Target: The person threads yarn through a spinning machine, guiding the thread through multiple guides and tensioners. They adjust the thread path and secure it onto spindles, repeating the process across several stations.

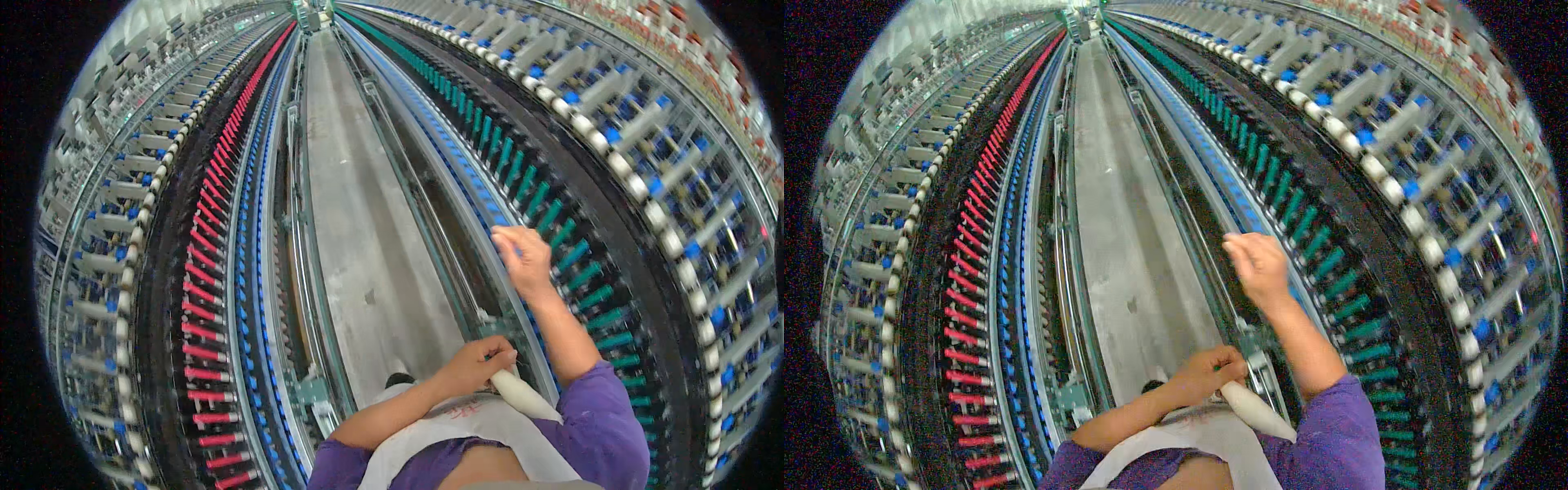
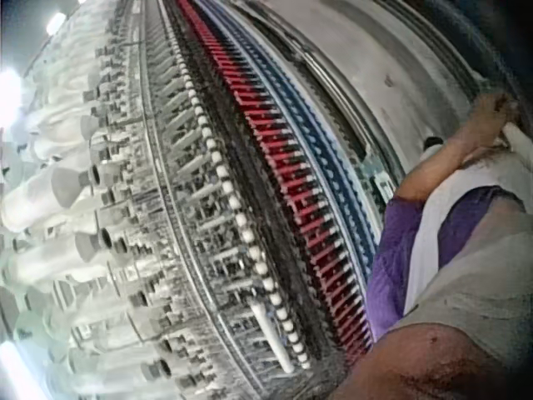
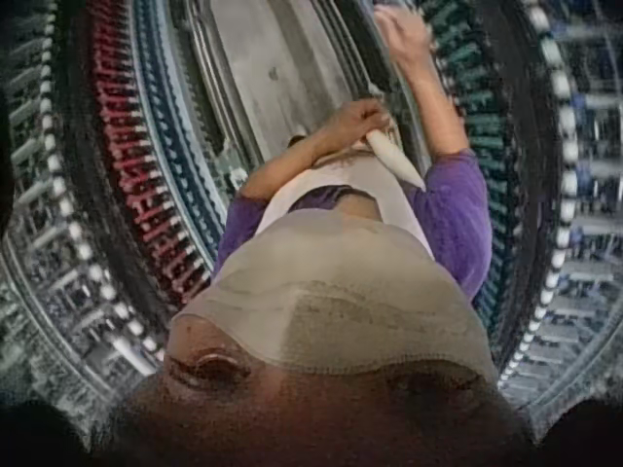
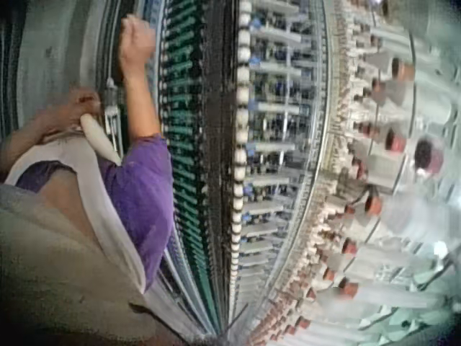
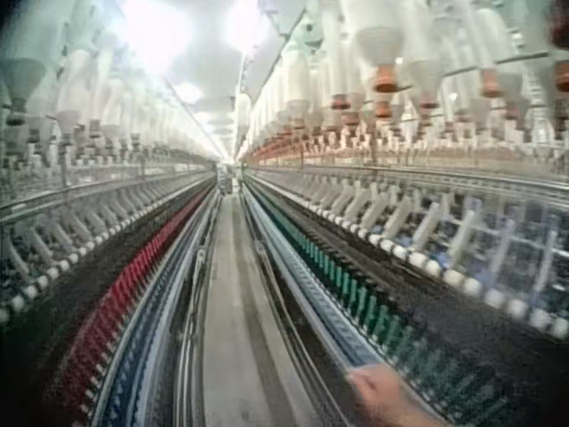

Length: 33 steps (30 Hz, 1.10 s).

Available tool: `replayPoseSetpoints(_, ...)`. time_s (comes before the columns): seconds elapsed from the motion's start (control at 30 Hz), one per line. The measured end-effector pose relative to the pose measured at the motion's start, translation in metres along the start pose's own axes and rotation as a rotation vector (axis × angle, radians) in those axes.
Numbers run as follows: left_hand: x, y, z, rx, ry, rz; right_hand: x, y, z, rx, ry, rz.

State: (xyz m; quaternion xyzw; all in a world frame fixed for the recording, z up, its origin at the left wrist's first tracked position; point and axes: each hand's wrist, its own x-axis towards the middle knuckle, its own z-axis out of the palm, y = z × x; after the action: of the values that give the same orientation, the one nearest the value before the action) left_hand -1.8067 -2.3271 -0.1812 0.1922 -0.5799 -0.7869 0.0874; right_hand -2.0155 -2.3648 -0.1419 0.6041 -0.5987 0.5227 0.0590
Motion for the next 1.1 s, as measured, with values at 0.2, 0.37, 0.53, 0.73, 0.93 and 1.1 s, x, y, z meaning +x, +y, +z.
replayPoseSetpoints(0.2,0.105,0.075,-0.258,-0.02,-0.012,0.069,0.16,0.085,0.24,-0.101,-0.136,-0.108)
replayPoseSetpoints(0.37,0.206,0.173,-0.439,0.027,-0.138,-0.025,0.263,0.186,0.357,-0.28,-0.234,0.269)
replayPoseSetpoints(0.53,0.321,0.229,-0.615,0.037,-0.193,-0.058,0.346,0.313,0.424,-0.437,-0.149,0.614)
replayPoseSetpoints(0.73,0.471,0.304,-0.839,-0.006,-0.168,-0.06,0.495,0.475,0.58,-0.389,0.047,0.77)
replayPoseSetpoints(0.93,0.584,0.406,-1.062,-0.007,-0.086,-0.059,0.731,0.542,0.848,-0.086,-0.28,0.449)
replayPoseSetpoints(1.1,0.682,0.449,-1.259,-0.054,-0.028,-0.034,0.908,0.586,1.05,-0.04,-0.452,0.302)
